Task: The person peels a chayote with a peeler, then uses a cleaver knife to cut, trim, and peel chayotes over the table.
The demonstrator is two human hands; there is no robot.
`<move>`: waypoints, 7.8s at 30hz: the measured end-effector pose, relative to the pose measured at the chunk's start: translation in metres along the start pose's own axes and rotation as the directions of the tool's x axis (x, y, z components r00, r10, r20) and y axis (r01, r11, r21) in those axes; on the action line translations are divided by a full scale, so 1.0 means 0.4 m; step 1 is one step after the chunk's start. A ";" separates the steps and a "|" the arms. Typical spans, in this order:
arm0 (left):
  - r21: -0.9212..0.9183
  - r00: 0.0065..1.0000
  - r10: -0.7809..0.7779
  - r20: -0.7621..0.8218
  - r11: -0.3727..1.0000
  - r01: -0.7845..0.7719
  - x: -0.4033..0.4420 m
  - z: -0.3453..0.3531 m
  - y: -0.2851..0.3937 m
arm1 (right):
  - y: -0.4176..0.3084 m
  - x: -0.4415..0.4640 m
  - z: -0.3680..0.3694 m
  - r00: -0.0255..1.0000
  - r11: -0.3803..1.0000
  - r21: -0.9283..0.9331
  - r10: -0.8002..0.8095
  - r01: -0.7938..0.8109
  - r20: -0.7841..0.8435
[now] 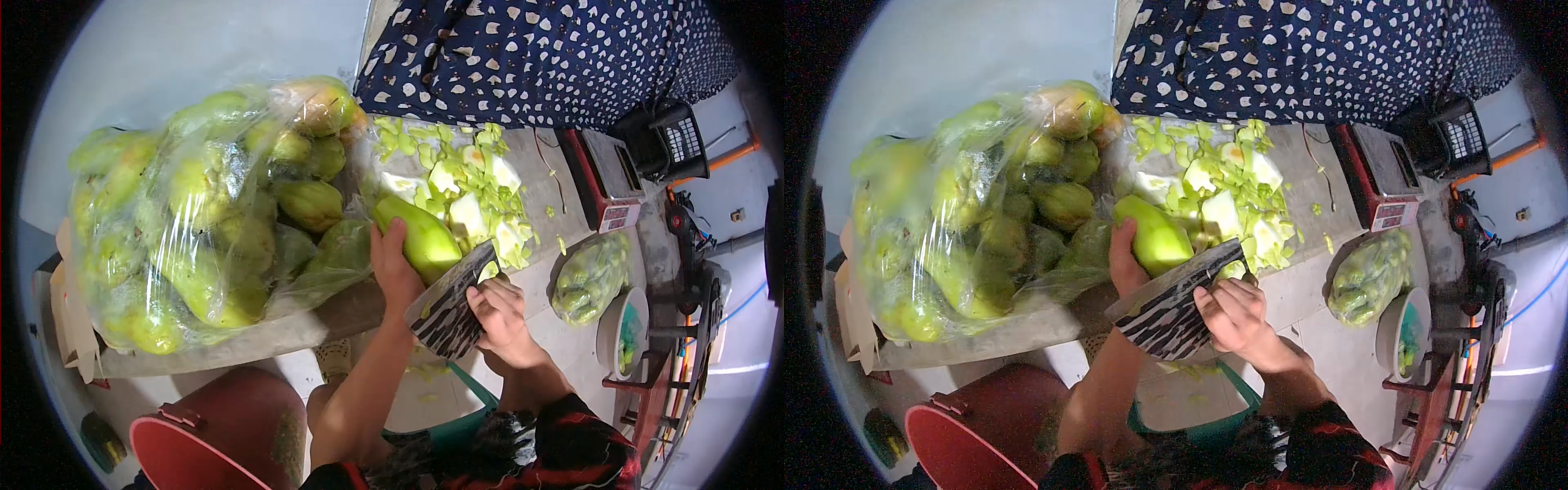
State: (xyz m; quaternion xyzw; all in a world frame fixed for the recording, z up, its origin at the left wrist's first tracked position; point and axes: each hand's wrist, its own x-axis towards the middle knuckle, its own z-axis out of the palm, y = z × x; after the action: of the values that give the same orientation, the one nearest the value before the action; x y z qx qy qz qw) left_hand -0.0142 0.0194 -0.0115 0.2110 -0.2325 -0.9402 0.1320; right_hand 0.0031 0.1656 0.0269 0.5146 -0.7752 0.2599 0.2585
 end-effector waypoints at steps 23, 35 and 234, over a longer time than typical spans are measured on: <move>-0.160 0.998 -0.058 -0.039 0.986 0.051 0.015 -0.011 0.009 | 0.067 -0.051 0.038 0.977 0.974 -0.082 0.205 -0.209 -0.063; -0.052 0.994 -0.063 0.094 0.996 0.068 0.028 -0.025 0.047 | 0.062 -0.062 0.016 0.953 0.950 -0.079 0.302 -0.301 0.001; 0.134 0.938 -0.171 0.301 0.982 0.136 -0.016 0.028 0.095 | 0.074 0.013 -0.047 0.985 0.984 -0.050 0.172 -0.172 -0.001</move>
State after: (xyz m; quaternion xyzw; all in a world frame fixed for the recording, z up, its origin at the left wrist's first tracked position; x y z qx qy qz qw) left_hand -0.0079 -0.0065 0.0183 0.0848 -0.2851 -0.9547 0.0080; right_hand -0.0238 0.1849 0.0400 0.4393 -0.8235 0.2610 0.2466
